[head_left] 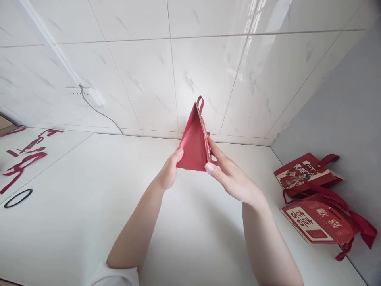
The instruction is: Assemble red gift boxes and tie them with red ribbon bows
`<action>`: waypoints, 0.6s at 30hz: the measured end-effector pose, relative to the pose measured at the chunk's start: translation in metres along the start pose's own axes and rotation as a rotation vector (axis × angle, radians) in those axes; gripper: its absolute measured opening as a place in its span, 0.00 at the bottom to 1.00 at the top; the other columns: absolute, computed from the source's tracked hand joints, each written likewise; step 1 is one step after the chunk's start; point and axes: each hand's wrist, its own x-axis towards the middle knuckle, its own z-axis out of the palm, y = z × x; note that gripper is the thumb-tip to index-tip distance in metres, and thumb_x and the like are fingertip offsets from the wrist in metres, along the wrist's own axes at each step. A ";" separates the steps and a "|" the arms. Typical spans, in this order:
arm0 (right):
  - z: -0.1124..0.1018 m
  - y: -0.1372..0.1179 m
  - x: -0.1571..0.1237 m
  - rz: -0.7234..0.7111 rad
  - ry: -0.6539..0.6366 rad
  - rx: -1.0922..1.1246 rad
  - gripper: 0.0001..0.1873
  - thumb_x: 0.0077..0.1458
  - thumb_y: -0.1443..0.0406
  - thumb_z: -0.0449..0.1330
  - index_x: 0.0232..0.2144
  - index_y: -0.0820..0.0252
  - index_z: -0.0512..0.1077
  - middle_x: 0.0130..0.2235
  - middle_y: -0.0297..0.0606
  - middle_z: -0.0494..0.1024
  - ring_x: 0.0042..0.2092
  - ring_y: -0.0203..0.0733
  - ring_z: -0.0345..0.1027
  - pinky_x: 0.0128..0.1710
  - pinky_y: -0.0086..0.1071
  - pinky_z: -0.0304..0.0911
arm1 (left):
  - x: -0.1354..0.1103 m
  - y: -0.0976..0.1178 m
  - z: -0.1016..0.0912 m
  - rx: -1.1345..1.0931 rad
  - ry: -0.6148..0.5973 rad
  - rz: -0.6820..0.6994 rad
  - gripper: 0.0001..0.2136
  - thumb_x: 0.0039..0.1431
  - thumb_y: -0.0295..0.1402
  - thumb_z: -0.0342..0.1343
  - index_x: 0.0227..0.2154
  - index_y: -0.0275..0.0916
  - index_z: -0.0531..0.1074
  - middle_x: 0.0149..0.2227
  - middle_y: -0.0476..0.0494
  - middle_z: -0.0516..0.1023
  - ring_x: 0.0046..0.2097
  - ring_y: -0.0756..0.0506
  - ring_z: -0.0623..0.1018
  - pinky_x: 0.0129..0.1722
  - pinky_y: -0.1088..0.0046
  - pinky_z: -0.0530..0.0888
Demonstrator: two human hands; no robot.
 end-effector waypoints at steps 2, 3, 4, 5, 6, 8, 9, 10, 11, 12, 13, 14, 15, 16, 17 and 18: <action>-0.001 0.000 -0.001 0.000 -0.006 -0.017 0.37 0.62 0.50 0.51 0.67 0.43 0.39 0.68 0.37 0.49 0.66 0.51 0.48 0.58 0.51 0.60 | 0.001 0.000 0.000 0.005 -0.007 -0.006 0.25 0.61 0.50 0.43 0.55 0.44 0.68 0.52 0.44 0.75 0.60 0.36 0.64 0.55 0.62 0.65; -0.001 0.000 -0.002 -0.002 0.002 -0.024 0.37 0.62 0.51 0.51 0.67 0.43 0.40 0.67 0.37 0.51 0.66 0.51 0.49 0.57 0.50 0.62 | 0.001 -0.001 0.000 0.011 -0.008 -0.016 0.26 0.61 0.50 0.43 0.55 0.43 0.68 0.51 0.43 0.75 0.60 0.35 0.65 0.54 0.62 0.65; -0.001 0.000 -0.002 -0.005 0.018 -0.035 0.37 0.62 0.51 0.51 0.67 0.43 0.40 0.67 0.38 0.52 0.66 0.51 0.48 0.56 0.50 0.63 | 0.002 -0.001 0.000 0.017 -0.010 -0.030 0.26 0.61 0.50 0.43 0.55 0.42 0.68 0.51 0.42 0.75 0.59 0.35 0.66 0.53 0.62 0.66; -0.001 0.001 -0.002 -0.005 0.037 -0.047 0.37 0.62 0.51 0.52 0.67 0.43 0.41 0.67 0.38 0.52 0.66 0.51 0.48 0.55 0.49 0.64 | 0.002 -0.002 0.000 0.025 -0.012 -0.042 0.26 0.61 0.51 0.42 0.55 0.41 0.68 0.51 0.42 0.76 0.58 0.35 0.67 0.51 0.62 0.67; -0.001 0.002 -0.002 -0.003 0.055 -0.058 0.37 0.61 0.51 0.52 0.67 0.43 0.41 0.67 0.37 0.52 0.66 0.52 0.47 0.54 0.49 0.65 | 0.003 -0.003 0.000 0.032 -0.015 -0.050 0.27 0.61 0.51 0.42 0.55 0.41 0.68 0.50 0.41 0.76 0.56 0.35 0.69 0.49 0.63 0.69; -0.001 0.003 -0.001 0.002 0.079 -0.065 0.37 0.61 0.51 0.53 0.67 0.42 0.42 0.67 0.36 0.50 0.66 0.52 0.47 0.53 0.47 0.67 | 0.004 -0.004 0.000 0.038 -0.025 -0.052 0.27 0.61 0.51 0.41 0.55 0.42 0.68 0.49 0.41 0.77 0.53 0.35 0.71 0.44 0.64 0.70; -0.001 0.004 -0.001 0.003 0.084 -0.063 0.37 0.61 0.51 0.53 0.66 0.42 0.42 0.68 0.36 0.49 0.66 0.52 0.47 0.52 0.47 0.67 | 0.004 -0.004 -0.001 0.039 -0.026 -0.052 0.27 0.61 0.51 0.40 0.55 0.42 0.68 0.49 0.41 0.76 0.52 0.36 0.71 0.43 0.64 0.71; -0.001 0.005 0.000 0.001 0.089 -0.060 0.36 0.61 0.51 0.53 0.66 0.41 0.43 0.68 0.35 0.49 0.66 0.53 0.47 0.51 0.46 0.68 | 0.004 -0.004 -0.001 0.041 -0.025 -0.051 0.28 0.61 0.51 0.40 0.55 0.41 0.68 0.49 0.40 0.76 0.52 0.36 0.72 0.42 0.64 0.71; -0.001 0.005 0.000 -0.003 0.093 -0.058 0.36 0.61 0.51 0.53 0.66 0.41 0.43 0.68 0.35 0.49 0.66 0.53 0.48 0.50 0.46 0.68 | 0.005 -0.004 -0.002 0.044 -0.024 -0.049 0.28 0.60 0.52 0.40 0.55 0.41 0.68 0.48 0.40 0.76 0.52 0.36 0.72 0.42 0.64 0.71; -0.001 0.005 0.001 -0.009 0.097 -0.058 0.36 0.61 0.51 0.52 0.66 0.41 0.43 0.68 0.35 0.49 0.66 0.53 0.48 0.50 0.46 0.69 | 0.005 -0.004 -0.002 0.047 -0.025 -0.047 0.28 0.60 0.52 0.40 0.54 0.40 0.68 0.48 0.39 0.76 0.51 0.35 0.72 0.42 0.64 0.72; 0.000 0.005 0.001 -0.015 0.100 -0.059 0.35 0.61 0.51 0.52 0.66 0.41 0.43 0.68 0.35 0.50 0.66 0.53 0.49 0.50 0.46 0.69 | 0.005 -0.004 -0.003 0.050 -0.027 -0.042 0.28 0.60 0.52 0.40 0.54 0.40 0.69 0.48 0.39 0.76 0.51 0.35 0.72 0.41 0.64 0.72; 0.000 0.005 0.002 -0.020 0.101 -0.059 0.35 0.62 0.51 0.52 0.66 0.40 0.43 0.67 0.35 0.50 0.65 0.53 0.49 0.50 0.46 0.69 | 0.005 -0.005 -0.003 0.053 -0.032 -0.037 0.28 0.60 0.52 0.39 0.54 0.40 0.69 0.48 0.38 0.77 0.52 0.35 0.72 0.41 0.64 0.72; 0.001 0.004 0.002 -0.023 0.099 -0.058 0.34 0.62 0.52 0.51 0.66 0.40 0.43 0.67 0.34 0.51 0.66 0.52 0.49 0.50 0.46 0.69 | 0.006 -0.005 -0.003 0.055 -0.037 -0.032 0.28 0.60 0.52 0.39 0.54 0.39 0.69 0.48 0.38 0.77 0.52 0.35 0.72 0.42 0.63 0.72; 0.002 0.004 0.002 -0.023 0.096 -0.056 0.34 0.62 0.52 0.51 0.66 0.40 0.43 0.67 0.34 0.50 0.66 0.52 0.49 0.50 0.46 0.69 | 0.006 -0.005 -0.003 0.055 -0.040 -0.030 0.29 0.60 0.52 0.39 0.53 0.39 0.69 0.48 0.38 0.76 0.52 0.34 0.71 0.42 0.63 0.73; 0.002 0.003 0.003 -0.022 0.092 -0.057 0.34 0.62 0.52 0.51 0.66 0.40 0.43 0.68 0.33 0.50 0.66 0.52 0.48 0.50 0.46 0.69 | 0.006 -0.005 -0.003 0.053 -0.043 -0.031 0.29 0.60 0.52 0.39 0.54 0.39 0.69 0.49 0.37 0.76 0.53 0.34 0.71 0.43 0.62 0.73; 0.001 0.003 0.003 -0.022 0.092 -0.066 0.34 0.62 0.52 0.50 0.66 0.40 0.42 0.68 0.33 0.50 0.66 0.51 0.47 0.51 0.46 0.68 | 0.005 -0.004 -0.003 0.051 -0.045 -0.033 0.29 0.60 0.52 0.40 0.54 0.39 0.69 0.49 0.37 0.76 0.54 0.34 0.71 0.44 0.62 0.73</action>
